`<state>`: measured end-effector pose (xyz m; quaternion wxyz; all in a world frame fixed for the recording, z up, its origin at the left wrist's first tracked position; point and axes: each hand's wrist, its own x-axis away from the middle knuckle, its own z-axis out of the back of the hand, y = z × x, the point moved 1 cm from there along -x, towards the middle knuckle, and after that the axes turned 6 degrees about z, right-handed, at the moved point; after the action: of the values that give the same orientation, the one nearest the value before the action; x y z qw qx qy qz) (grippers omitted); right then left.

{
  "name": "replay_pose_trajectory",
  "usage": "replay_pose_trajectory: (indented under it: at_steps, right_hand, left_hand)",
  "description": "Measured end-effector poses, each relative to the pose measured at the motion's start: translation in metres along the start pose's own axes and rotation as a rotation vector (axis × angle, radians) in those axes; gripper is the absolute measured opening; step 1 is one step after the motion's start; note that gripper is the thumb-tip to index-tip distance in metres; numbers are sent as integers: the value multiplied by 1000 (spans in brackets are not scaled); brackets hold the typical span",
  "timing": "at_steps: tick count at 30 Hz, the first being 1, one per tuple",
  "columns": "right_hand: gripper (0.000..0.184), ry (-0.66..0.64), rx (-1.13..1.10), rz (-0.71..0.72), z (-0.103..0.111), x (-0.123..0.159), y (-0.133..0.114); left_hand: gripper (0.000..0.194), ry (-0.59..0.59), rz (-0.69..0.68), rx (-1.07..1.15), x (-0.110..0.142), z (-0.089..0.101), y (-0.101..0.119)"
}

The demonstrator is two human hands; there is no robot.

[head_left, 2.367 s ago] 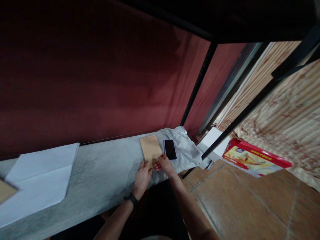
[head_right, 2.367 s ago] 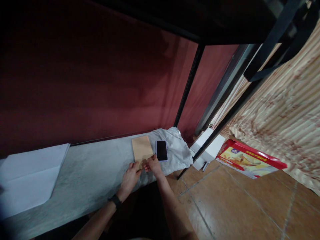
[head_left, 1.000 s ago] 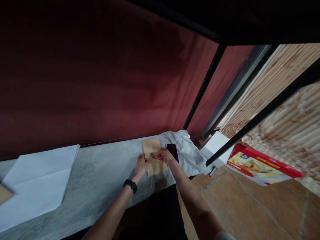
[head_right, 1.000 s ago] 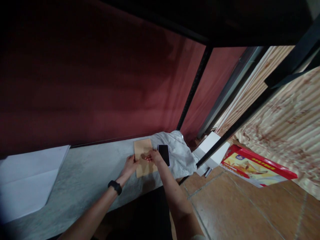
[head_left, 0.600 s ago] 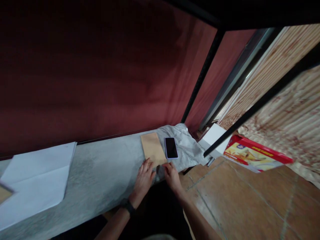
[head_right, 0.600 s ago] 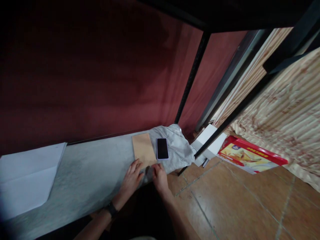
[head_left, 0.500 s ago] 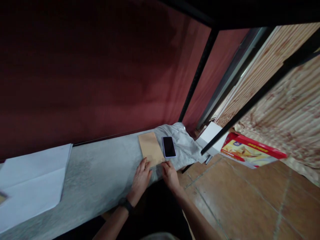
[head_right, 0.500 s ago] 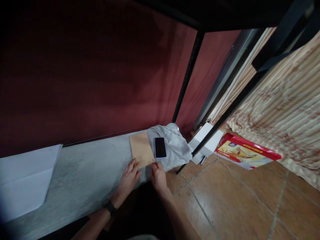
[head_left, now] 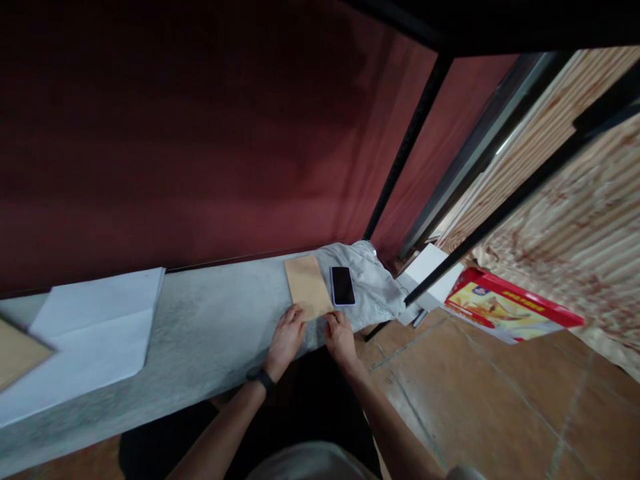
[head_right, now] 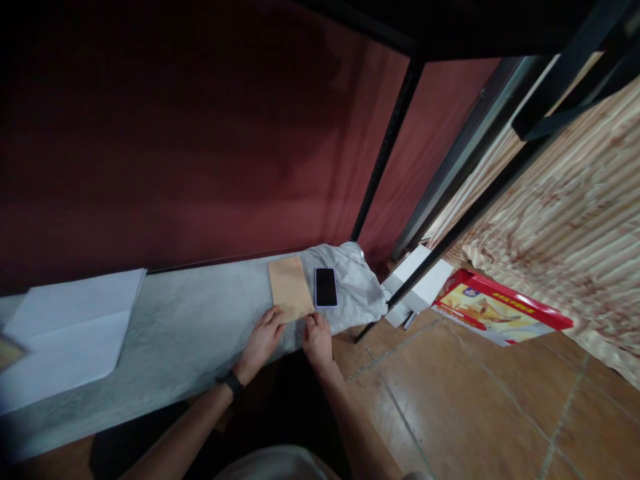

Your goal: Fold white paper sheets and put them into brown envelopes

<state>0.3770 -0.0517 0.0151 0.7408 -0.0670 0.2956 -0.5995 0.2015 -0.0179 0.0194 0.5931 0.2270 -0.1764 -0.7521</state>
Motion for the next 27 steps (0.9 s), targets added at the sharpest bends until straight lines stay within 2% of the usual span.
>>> replay_pose_trajectory:
  at_steps: [2, 4, 7, 9, 12, 14, 16, 19, 23, 27]
  right_hand:
    - [39, 30, -18, 21, -3, 5, -6]
    - [38, 34, -68, 102, -11, 10, -16]
    - [41, -29, -140, 269, -27, 18, -37]
    - [43, -64, -164, 368, -38, 21, -53]
    - [46, -77, -176, 454, -55, 24, -75]
    - [50, -64, -155, 452, -64, 26, -85]
    - [53, -40, -119, 423, -71, 28, -92]
    - [54, -18, -79, 399, -77, 30, -95]
    - [56, -24, -59, 414, -77, 31, -94]
    - [57, -31, -52, 427, -75, 30, -94]
  left_hand:
    - [43, 30, -6, 12, 7, 5, -6]
    - [43, 104, 6, -3, 17, 16, -19]
    - [46, 251, 107, -97, 34, 48, -54]
    - [50, 345, 248, -196, 47, 77, -86]
    - [62, 452, 539, -358, 69, 122, -137]
    - [71, 471, 743, -438, 84, 146, -166]
    - [74, 421, 887, -492, 96, 161, -187]
    - [67, 320, 888, -609, 105, 171, -199]
    - [58, 222, 836, -712, 104, 175, -192]
    - [46, 151, 793, -660, 102, 182, -187]
